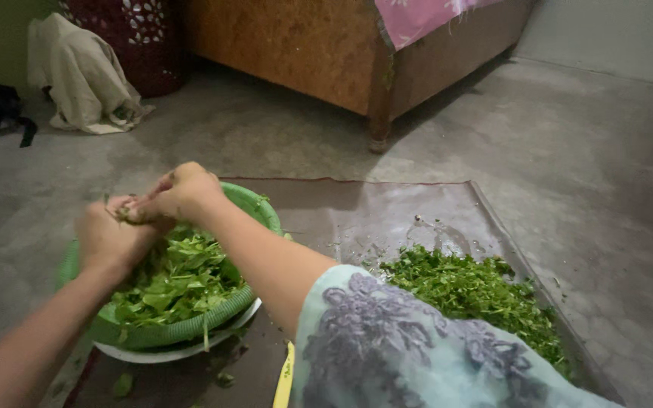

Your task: The person sorts, tears, and chops leafy green vegetables by hand and with a knife on a protective mat on the floor, transferring processed parts between a green plastic basket and the mat.

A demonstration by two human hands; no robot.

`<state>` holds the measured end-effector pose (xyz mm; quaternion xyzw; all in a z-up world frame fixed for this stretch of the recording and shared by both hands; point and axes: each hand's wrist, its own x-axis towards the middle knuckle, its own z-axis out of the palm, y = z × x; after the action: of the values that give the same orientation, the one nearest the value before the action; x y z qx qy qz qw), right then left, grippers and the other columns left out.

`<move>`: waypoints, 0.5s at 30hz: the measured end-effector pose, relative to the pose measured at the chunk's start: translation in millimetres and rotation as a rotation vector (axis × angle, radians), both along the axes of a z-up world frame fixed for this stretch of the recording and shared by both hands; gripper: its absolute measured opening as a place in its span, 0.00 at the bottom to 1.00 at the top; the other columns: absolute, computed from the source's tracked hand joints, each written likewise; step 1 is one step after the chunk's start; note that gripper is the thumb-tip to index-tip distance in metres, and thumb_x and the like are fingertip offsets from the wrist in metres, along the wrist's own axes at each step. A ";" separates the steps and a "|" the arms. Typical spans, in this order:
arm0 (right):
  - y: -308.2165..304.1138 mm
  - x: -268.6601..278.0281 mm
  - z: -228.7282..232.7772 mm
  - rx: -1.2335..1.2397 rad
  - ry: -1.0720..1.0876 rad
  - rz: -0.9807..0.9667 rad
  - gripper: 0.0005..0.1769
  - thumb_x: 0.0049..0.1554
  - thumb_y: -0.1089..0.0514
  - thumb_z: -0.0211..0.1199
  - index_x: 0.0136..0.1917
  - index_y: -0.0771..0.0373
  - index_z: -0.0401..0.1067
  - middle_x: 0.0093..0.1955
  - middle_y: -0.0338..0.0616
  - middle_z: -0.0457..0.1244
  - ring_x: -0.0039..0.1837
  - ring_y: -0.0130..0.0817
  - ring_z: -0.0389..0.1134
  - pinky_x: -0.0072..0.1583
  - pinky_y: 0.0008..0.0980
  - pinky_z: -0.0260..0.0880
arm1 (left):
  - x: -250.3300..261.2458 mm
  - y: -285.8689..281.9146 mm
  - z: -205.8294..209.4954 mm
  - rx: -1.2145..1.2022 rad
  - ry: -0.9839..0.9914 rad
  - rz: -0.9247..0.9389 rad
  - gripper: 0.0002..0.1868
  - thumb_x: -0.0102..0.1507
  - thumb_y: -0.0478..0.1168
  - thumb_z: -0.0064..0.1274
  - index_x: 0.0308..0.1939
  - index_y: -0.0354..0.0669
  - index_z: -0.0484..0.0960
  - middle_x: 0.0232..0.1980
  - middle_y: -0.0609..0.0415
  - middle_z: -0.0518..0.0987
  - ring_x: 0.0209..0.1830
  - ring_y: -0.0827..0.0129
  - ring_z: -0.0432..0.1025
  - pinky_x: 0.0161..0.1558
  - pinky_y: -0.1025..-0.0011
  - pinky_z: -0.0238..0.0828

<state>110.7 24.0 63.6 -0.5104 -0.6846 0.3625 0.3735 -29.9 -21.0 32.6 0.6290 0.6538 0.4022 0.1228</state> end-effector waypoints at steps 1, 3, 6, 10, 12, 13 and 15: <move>0.5 1.1 -4.6 -0.070 0.056 0.013 0.23 0.34 0.48 0.83 0.40 0.60 0.82 0.43 0.43 0.74 0.43 0.32 0.74 0.50 0.34 0.77 | -4.1 3.9 -6.2 0.000 0.002 0.004 0.18 0.59 0.51 0.65 0.33 0.36 0.86 0.26 0.48 0.83 0.24 0.62 0.78 0.28 0.61 0.74; 0.5 1.6 -14.6 -0.143 0.107 0.025 0.23 0.32 0.48 0.82 0.40 0.60 0.81 0.44 0.45 0.74 0.42 0.34 0.75 0.48 0.38 0.81 | -7.3 7.9 -18.5 0.223 -0.032 -0.111 0.17 0.52 0.46 0.66 0.40 0.39 0.86 0.28 0.48 0.83 0.28 0.64 0.77 0.32 0.63 0.73; 0.8 -4.6 -25.9 -0.072 0.058 0.011 0.23 0.33 0.46 0.80 0.38 0.62 0.80 0.42 0.46 0.74 0.43 0.34 0.74 0.49 0.34 0.77 | -4.5 8.7 -23.1 0.257 0.198 -0.089 0.23 0.51 0.51 0.73 0.42 0.40 0.87 0.29 0.42 0.81 0.28 0.60 0.77 0.35 0.59 0.72; -7.0 -4.5 -24.6 -0.094 0.031 -0.092 0.32 0.32 0.48 0.82 0.43 0.61 0.67 0.44 0.47 0.69 0.44 0.34 0.71 0.47 0.40 0.78 | 2.0 -3.2 -14.5 0.152 0.158 -0.147 0.24 0.42 0.50 0.70 0.37 0.43 0.86 0.30 0.47 0.84 0.27 0.57 0.80 0.35 0.58 0.73; -16.7 -3.0 -15.8 -0.045 -0.049 -0.107 0.33 0.33 0.46 0.83 0.43 0.61 0.67 0.44 0.48 0.69 0.45 0.33 0.69 0.51 0.34 0.75 | 4.4 -10.1 -14.3 0.133 0.185 -0.020 0.24 0.46 0.53 0.69 0.38 0.41 0.84 0.31 0.40 0.80 0.27 0.46 0.75 0.36 0.55 0.71; -22.8 2.0 -14.0 -0.104 -0.067 -0.113 0.32 0.34 0.45 0.80 0.44 0.58 0.65 0.43 0.48 0.70 0.43 0.36 0.72 0.49 0.35 0.77 | 5.6 -11.5 -15.4 0.128 0.191 -0.021 0.24 0.46 0.53 0.69 0.38 0.41 0.84 0.31 0.40 0.80 0.27 0.46 0.75 0.36 0.55 0.71; -30.7 3.1 -11.3 -0.160 -0.090 -0.115 0.31 0.35 0.44 0.77 0.45 0.54 0.64 0.43 0.47 0.71 0.41 0.38 0.76 0.48 0.36 0.79 | 10.0 -10.9 -16.5 0.216 0.265 -0.018 0.23 0.49 0.56 0.66 0.38 0.43 0.86 0.35 0.39 0.81 0.32 0.43 0.75 0.36 0.54 0.70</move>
<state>113.9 -6.7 52.3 -0.5929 -0.6389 0.3707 0.3206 -19.9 -31.9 16.0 0.6920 0.6114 0.3826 -0.0292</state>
